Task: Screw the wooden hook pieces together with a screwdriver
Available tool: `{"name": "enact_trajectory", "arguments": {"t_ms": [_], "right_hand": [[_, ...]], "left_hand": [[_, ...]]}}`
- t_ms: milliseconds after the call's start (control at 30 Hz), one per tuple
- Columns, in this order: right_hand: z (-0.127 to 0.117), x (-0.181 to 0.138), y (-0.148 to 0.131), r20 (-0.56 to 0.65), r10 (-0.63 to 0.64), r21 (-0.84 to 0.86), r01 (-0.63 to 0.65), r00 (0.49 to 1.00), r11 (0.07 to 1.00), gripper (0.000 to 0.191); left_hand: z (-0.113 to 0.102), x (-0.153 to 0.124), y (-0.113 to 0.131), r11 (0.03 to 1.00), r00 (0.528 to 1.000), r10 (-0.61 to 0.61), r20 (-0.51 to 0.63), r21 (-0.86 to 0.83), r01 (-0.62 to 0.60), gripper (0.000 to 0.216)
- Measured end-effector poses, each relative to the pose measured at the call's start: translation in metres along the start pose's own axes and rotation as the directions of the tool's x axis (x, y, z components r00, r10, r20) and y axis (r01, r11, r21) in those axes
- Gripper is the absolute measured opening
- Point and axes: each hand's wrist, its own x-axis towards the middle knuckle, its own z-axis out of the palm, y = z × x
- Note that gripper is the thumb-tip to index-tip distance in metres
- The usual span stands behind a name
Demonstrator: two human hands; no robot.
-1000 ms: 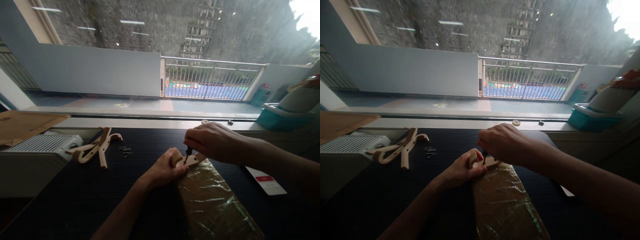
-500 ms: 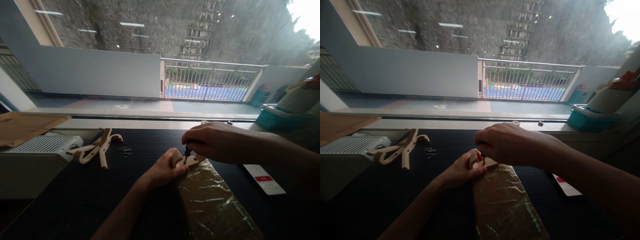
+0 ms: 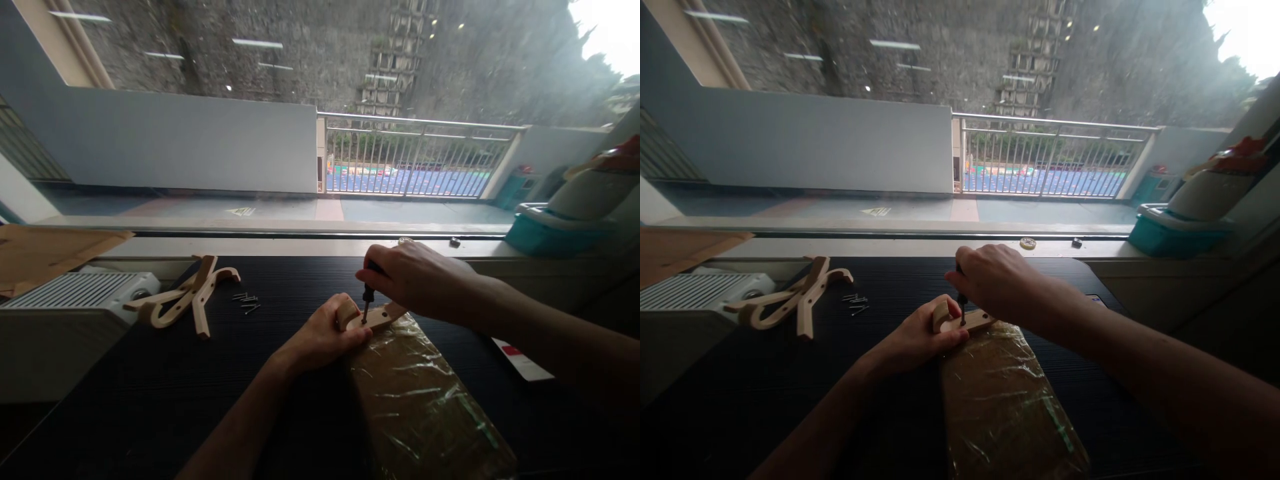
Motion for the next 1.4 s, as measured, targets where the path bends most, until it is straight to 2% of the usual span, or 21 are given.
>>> {"name": "enact_trajectory", "arguments": {"t_ms": [133,300,400,567,700,800,900,1033,1133,1267,1400], "right_hand": [[-0.008,-0.002,-0.001,0.003,-0.035,-0.053,0.035,0.999,0.998,0.035],[-0.017,-0.007,0.008,0.046,-0.269,0.102,0.264,0.962,0.959,0.022],[-0.013,-0.006,0.012,0.063,-0.327,0.156,0.315,0.943,0.936,0.022],[-0.001,-0.002,0.009,0.035,-0.251,0.098,0.246,0.967,0.964,0.023],[0.000,-0.002,-0.002,0.042,-0.062,-0.008,0.062,0.997,0.998,0.030],[-0.003,-0.001,-0.009,0.046,0.045,-0.082,-0.041,0.998,0.996,0.033],[-0.009,-0.003,-0.008,0.066,-0.012,-0.093,0.018,0.998,0.996,0.035],[-0.017,-0.007,0.004,0.108,-0.212,0.034,0.210,0.971,0.977,0.023],[-0.019,-0.008,0.010,0.131,-0.288,0.103,0.276,0.949,0.956,0.019],[-0.011,-0.008,0.011,0.111,-0.281,0.129,0.266,0.953,0.955,0.018],[-0.003,-0.007,0.010,0.076,-0.190,0.154,0.177,0.979,0.972,0.019]], "left_hand": [[-0.001,0.000,0.000,1.000,1.000,0.005,0.011,0.007,-0.006,0.026],[0.000,-0.001,0.000,1.000,1.000,0.013,-0.007,-0.004,-0.013,0.026],[0.000,-0.001,0.000,1.000,1.000,0.004,-0.005,-0.021,-0.004,0.028],[0.001,0.000,-0.001,1.000,1.000,-0.015,-0.025,-0.021,0.014,0.032],[0.003,0.001,-0.003,1.000,0.999,-0.021,-0.036,-0.010,0.021,0.029],[0.003,0.001,-0.003,1.000,0.999,-0.010,-0.040,-0.011,0.009,0.029],[0.004,0.001,-0.003,1.000,0.999,-0.005,-0.039,-0.014,0.004,0.028],[0.004,0.000,-0.001,1.000,0.999,-0.004,-0.038,-0.008,0.004,0.028],[0.003,-0.001,0.000,1.000,0.999,0.010,-0.043,-0.005,-0.010,0.027],[0.003,-0.001,0.000,1.000,0.999,0.006,-0.049,-0.012,-0.007,0.026],[0.004,0.000,-0.001,1.000,0.998,-0.016,-0.053,-0.006,0.015,0.027]]}}
